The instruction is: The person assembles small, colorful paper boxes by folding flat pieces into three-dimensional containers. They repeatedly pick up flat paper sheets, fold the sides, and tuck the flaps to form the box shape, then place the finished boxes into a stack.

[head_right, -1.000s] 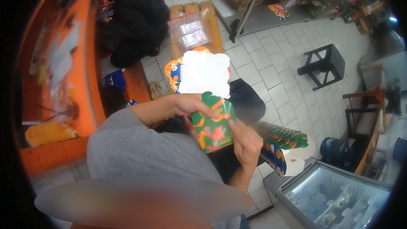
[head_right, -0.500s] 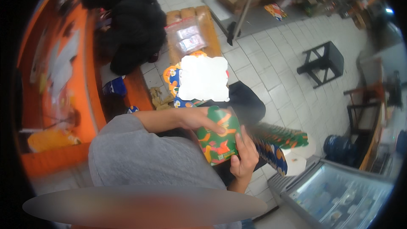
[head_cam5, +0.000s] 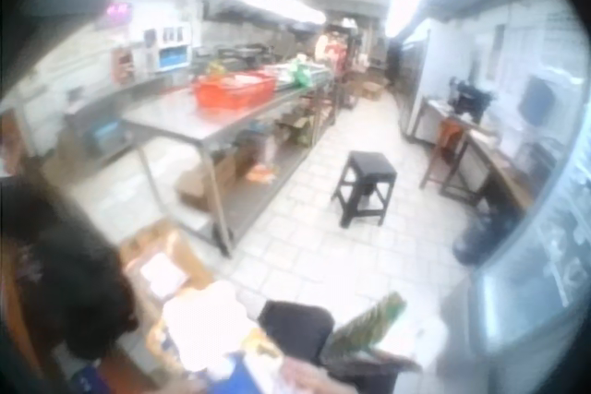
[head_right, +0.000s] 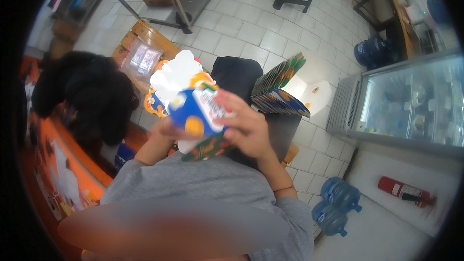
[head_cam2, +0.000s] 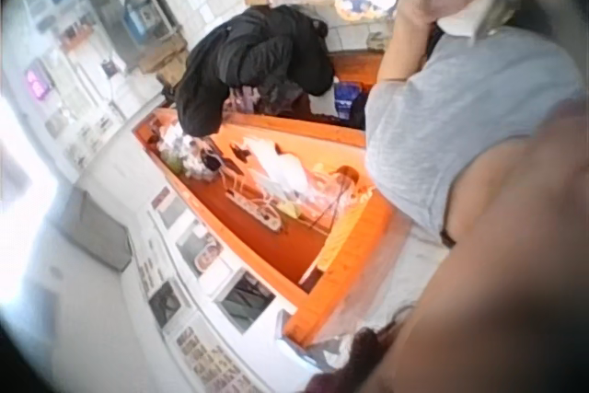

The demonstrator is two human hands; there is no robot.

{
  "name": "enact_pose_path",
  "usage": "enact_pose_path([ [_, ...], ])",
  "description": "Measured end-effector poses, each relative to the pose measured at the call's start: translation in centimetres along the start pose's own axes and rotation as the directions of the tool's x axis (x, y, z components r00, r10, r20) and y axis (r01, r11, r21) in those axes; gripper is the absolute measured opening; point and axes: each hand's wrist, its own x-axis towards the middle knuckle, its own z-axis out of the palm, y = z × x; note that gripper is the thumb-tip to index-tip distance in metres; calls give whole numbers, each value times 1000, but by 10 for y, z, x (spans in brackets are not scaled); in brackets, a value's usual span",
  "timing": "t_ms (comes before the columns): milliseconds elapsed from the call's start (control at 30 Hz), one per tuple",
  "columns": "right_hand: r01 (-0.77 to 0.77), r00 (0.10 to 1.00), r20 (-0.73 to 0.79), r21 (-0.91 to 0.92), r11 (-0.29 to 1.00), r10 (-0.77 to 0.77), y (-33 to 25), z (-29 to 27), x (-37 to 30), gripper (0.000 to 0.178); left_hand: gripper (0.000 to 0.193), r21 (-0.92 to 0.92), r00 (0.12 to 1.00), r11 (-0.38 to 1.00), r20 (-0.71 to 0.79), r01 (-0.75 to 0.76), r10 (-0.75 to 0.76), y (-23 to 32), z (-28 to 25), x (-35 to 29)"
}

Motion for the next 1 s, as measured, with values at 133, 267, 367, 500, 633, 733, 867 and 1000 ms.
enact_pose_path([
  [133,231,949,265,-214,949,-172,-3,6,5,31,81,-357,983,917,-92,-179,156,4,-20,7],
  [267,290,931,310,-315,904,-190,1,5,21,29,45,-52,904,993,-411,106,-118,36,-21,20],
  [367,303,918,362,-373,877,-163,5,-5,29,23,41,255,929,961,-370,102,-1,45,-16,37],
  [500,88,990,123,-116,989,-73,18,-18,41,29,36,463,923,884,-311,-61,227,39,-8,40],
  [633,102,947,322,-287,952,-4,31,-24,63,43,34,477,910,879,-371,17,183,39,-5,33],
  [733,74,891,453,-215,974,33,36,-23,76,47,36,420,931,907,-337,13,143,41,-3,31],
  [867,-39,907,399,-239,970,135,37,-20,81,52,43,543,950,840,-269,12,161,39,2,31],
  [1000,-33,952,273,-352,935,136,39,-18,83,54,47,533,956,843,-278,69,98,49,-2,39],
])
